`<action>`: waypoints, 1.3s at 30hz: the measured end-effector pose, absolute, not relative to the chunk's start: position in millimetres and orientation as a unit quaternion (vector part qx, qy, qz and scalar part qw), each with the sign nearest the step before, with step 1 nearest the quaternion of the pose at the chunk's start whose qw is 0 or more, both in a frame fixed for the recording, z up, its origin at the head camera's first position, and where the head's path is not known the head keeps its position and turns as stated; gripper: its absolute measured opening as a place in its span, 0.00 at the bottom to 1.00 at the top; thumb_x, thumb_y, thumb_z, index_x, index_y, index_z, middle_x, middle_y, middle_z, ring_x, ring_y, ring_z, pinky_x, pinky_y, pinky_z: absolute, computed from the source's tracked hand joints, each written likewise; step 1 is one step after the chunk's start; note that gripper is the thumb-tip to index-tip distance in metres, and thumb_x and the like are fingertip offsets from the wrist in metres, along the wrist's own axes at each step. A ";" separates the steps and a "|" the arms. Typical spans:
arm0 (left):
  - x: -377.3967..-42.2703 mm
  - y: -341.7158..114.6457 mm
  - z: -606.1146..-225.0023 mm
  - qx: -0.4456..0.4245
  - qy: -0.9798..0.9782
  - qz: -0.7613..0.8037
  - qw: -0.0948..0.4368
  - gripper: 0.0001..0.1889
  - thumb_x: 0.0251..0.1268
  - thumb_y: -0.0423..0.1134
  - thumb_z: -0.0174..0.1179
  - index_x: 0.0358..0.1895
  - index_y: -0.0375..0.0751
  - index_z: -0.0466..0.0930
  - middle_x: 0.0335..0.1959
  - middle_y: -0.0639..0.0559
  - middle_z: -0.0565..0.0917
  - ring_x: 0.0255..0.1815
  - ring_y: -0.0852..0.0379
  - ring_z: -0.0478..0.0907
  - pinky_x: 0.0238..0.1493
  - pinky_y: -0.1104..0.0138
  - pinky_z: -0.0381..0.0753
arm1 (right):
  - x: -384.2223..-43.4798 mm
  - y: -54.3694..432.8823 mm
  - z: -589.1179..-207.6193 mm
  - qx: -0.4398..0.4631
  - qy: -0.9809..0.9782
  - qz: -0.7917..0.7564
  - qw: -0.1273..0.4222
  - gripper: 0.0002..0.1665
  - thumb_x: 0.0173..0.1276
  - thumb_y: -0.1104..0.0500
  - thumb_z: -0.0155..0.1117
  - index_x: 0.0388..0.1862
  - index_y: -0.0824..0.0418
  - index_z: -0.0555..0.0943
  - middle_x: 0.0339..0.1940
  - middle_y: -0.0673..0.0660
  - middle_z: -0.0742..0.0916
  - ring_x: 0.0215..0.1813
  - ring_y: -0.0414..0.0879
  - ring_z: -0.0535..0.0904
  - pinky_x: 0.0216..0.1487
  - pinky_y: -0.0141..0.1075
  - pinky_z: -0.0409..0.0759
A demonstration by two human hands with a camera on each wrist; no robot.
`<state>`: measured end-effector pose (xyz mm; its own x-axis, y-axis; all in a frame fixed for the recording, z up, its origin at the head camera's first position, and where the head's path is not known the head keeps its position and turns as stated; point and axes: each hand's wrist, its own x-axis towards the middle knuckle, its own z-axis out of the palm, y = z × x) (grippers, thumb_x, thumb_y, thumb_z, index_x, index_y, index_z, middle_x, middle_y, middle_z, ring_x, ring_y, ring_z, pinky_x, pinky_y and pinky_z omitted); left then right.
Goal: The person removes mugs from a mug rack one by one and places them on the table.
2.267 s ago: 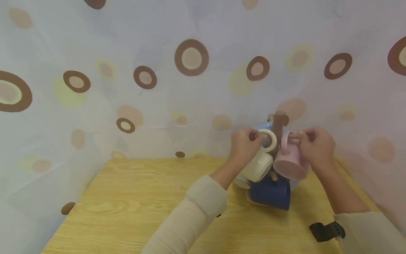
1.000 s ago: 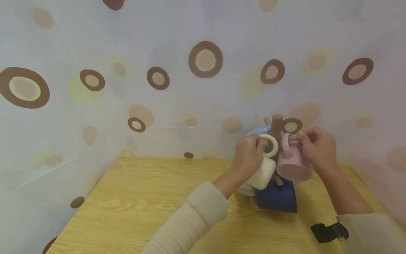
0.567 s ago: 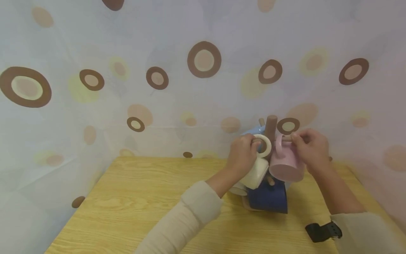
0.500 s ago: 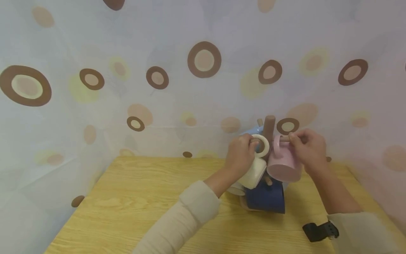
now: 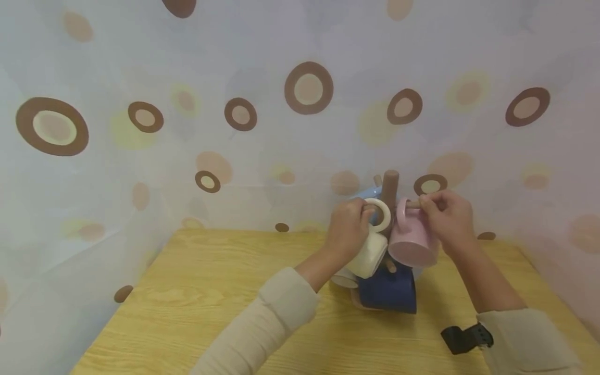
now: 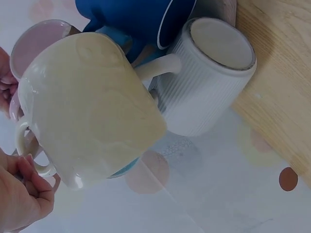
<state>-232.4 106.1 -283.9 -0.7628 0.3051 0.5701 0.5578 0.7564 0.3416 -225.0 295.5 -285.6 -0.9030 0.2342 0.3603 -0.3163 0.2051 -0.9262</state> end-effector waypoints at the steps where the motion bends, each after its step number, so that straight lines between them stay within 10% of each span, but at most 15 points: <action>1: -232.5 103.9 -284.4 -0.240 -0.904 -0.253 0.250 0.10 0.67 0.42 0.53 0.34 0.42 0.81 0.28 0.54 0.83 0.33 0.60 0.81 0.33 0.77 0.77 | -225.6 293.5 -286.1 0.026 -0.749 0.624 0.220 0.19 0.66 0.68 0.54 0.20 0.48 0.78 0.18 0.39 0.81 0.21 0.30 0.77 0.24 0.18 0.76; 39: -257.1 3.8 -289.6 -0.238 -0.888 -0.273 0.285 0.12 0.67 0.41 0.52 0.36 0.35 0.79 0.29 0.47 0.82 0.32 0.56 0.80 0.34 0.75 0.77 | -255.9 192.5 -289.6 0.016 -0.769 0.603 0.211 0.15 0.67 0.64 0.55 0.23 0.49 0.74 0.17 0.35 0.78 0.24 0.28 0.75 0.26 0.19 0.75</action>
